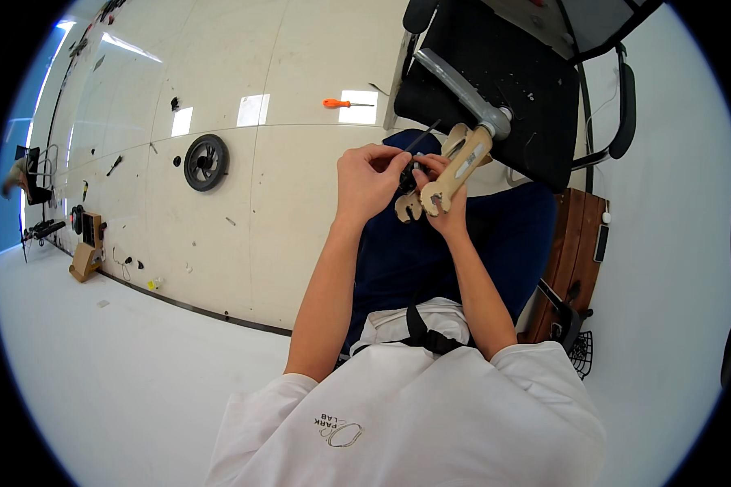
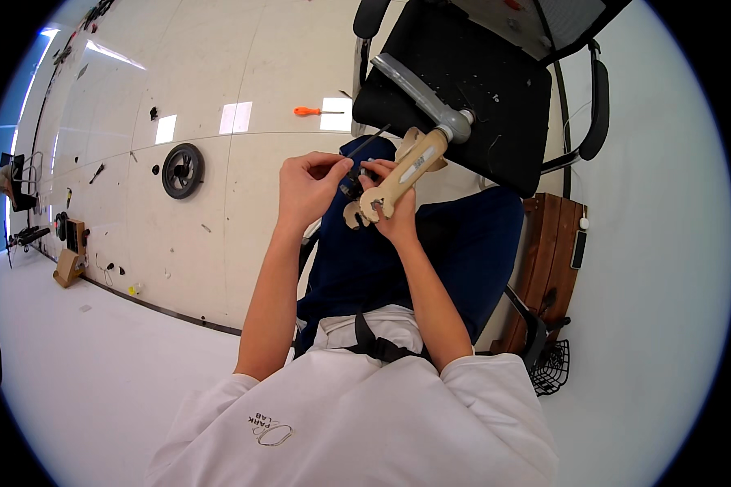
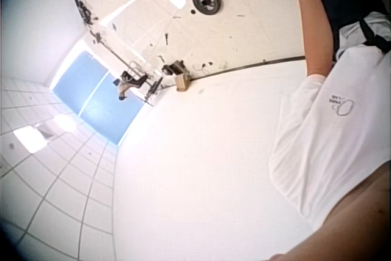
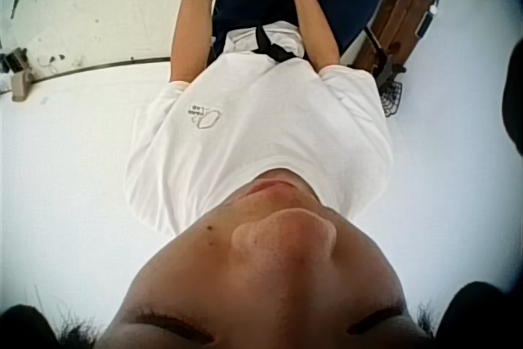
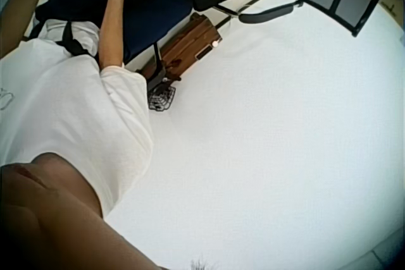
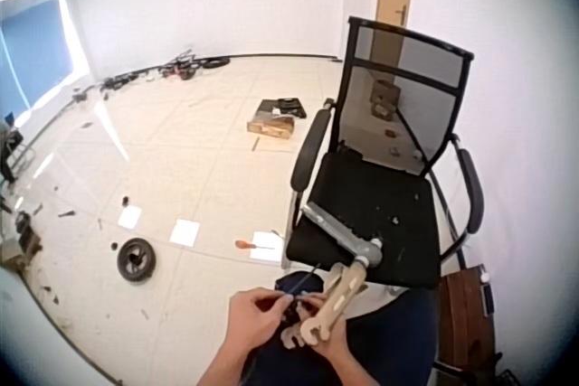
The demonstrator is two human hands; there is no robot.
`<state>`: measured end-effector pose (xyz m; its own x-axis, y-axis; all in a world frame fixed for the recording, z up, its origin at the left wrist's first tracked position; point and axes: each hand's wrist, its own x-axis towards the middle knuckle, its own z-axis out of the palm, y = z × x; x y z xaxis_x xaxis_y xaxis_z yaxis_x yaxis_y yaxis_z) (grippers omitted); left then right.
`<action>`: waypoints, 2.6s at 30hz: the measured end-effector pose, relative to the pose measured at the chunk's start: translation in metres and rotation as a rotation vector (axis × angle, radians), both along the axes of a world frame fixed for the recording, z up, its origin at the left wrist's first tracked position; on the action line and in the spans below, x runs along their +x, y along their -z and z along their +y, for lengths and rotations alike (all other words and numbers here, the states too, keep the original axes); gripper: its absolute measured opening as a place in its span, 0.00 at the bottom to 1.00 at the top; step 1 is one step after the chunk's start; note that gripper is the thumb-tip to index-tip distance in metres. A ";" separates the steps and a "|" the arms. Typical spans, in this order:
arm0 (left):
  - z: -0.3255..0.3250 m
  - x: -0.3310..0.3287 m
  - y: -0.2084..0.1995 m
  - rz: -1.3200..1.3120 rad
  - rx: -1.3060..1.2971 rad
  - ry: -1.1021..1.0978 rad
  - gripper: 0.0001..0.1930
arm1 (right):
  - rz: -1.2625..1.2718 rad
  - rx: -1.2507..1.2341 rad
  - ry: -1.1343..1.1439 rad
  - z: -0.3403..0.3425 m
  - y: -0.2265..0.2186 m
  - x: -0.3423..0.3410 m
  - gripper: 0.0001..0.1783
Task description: The person sits in a chair and assembles a small mechanical component using a screwdriver. They repeatedly insert and tighten screws into a beige plastic frame while holding the assembly on their lap.
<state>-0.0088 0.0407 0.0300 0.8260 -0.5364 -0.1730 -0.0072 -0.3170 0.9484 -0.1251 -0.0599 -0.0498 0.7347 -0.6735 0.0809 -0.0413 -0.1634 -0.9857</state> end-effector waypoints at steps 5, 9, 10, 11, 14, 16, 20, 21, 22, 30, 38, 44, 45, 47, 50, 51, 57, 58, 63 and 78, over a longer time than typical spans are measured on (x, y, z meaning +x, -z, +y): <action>0.000 0.000 0.000 -0.006 0.006 0.001 0.10 | 0.019 0.071 -0.030 -0.003 0.000 -0.002 0.13; 0.001 0.000 -0.001 -0.001 0.003 0.005 0.09 | -0.021 -0.088 -0.094 -0.006 0.009 -0.003 0.14; 0.000 0.000 -0.001 0.003 0.005 0.007 0.09 | -0.032 -0.068 -0.095 -0.006 0.010 -0.003 0.14; 0.000 0.000 -0.001 0.001 0.005 0.008 0.09 | -0.043 -0.047 -0.096 -0.006 0.010 -0.002 0.14; 0.000 0.000 0.001 -0.013 -0.004 0.003 0.09 | -0.009 -0.028 -0.091 -0.005 0.009 -0.001 0.14; 0.000 0.000 0.004 -0.028 -0.020 -0.009 0.09 | 0.008 -0.080 -0.091 -0.006 0.010 -0.001 0.14; -0.001 -0.001 0.003 -0.027 -0.017 -0.003 0.08 | 0.011 -0.127 -0.086 -0.006 0.008 0.000 0.13; -0.001 -0.001 0.001 -0.026 -0.013 -0.001 0.08 | 0.010 -0.065 -0.092 -0.006 0.006 0.000 0.13; 0.000 -0.001 0.000 -0.026 -0.010 0.001 0.08 | 0.009 -0.002 -0.097 -0.006 0.002 0.000 0.13; -0.001 -0.003 0.005 -0.006 -0.021 0.008 0.09 | -0.053 -0.239 -0.123 -0.010 0.003 0.000 0.17; -0.001 -0.003 0.003 -0.012 0.005 0.018 0.09 | -0.024 -0.425 -0.040 0.003 0.000 0.005 0.16; -0.001 0.000 0.000 -0.029 0.000 0.015 0.10 | -0.065 -0.193 -0.043 0.000 0.009 0.002 0.17; -0.001 0.001 -0.001 -0.034 0.009 0.013 0.10 | -0.052 -0.167 -0.055 -0.002 0.008 0.001 0.17; -0.002 0.002 -0.001 -0.027 0.015 0.008 0.10 | -0.026 -0.115 -0.074 -0.004 0.004 -0.002 0.19; -0.002 0.002 0.000 -0.014 0.012 0.005 0.10 | -0.042 -0.172 -0.035 -0.003 0.008 0.000 0.16; -0.002 0.003 0.001 -0.020 0.016 0.005 0.10 | -0.045 -0.192 -0.025 -0.004 0.009 0.001 0.15; -0.001 0.002 0.005 -0.035 0.007 0.008 0.10 | -0.099 -0.242 0.016 -0.004 0.018 0.003 0.13; -0.001 0.002 0.004 -0.036 0.008 0.011 0.10 | -0.093 -0.228 0.029 -0.003 0.020 0.003 0.12; -0.002 0.001 0.003 -0.035 0.012 0.003 0.10 | -0.107 -0.072 0.091 0.004 0.018 0.011 0.11; -0.002 0.001 0.000 -0.024 0.009 0.002 0.10 | -0.119 0.056 0.000 0.001 0.021 0.002 0.14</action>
